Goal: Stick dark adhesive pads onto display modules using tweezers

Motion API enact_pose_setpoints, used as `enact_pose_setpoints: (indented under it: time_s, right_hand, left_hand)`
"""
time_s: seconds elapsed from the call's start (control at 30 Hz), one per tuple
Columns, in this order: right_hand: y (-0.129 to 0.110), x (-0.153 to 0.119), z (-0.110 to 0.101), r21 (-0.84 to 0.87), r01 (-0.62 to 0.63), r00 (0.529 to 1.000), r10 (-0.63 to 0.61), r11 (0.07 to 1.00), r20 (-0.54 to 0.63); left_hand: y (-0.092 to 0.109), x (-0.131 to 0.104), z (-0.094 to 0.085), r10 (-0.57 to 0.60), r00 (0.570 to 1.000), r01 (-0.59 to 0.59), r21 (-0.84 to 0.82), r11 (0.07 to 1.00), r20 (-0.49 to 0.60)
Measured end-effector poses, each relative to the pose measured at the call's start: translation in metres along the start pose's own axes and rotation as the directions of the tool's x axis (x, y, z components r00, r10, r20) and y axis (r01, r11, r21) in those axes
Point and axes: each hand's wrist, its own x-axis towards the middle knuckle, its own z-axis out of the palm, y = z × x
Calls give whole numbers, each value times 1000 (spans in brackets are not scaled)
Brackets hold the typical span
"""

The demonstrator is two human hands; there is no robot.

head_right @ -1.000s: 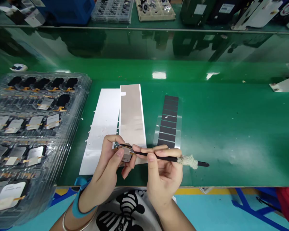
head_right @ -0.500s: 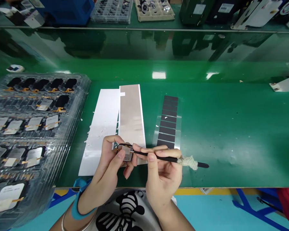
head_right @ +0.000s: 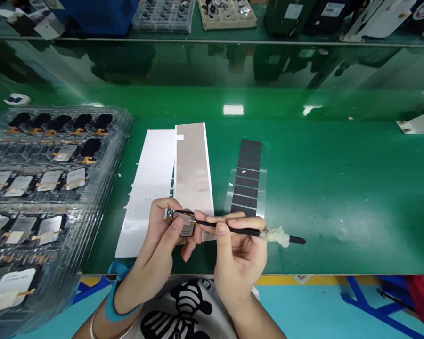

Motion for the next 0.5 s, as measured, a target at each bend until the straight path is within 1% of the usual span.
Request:
enact_pose_setpoints:
  time_s: [0.2, 0.37, 0.5]
  right_hand:
    - [0, -1, 1, 24, -4, 1000, 5, 1000, -7]
    - [-2, -1, -2, 122, -40, 999, 40, 992, -5]
    - [-6, 3, -6, 92, -45, 999, 46, 995, -1]
  left_hand:
    - [-2, 0, 0, 35, 999, -35, 28, 999, -22]
    - [-6, 1, -2, 80, 991, -74, 58, 996, -104]
    - [-5, 1, -3, 76, 988, -63, 97, 993, -132]
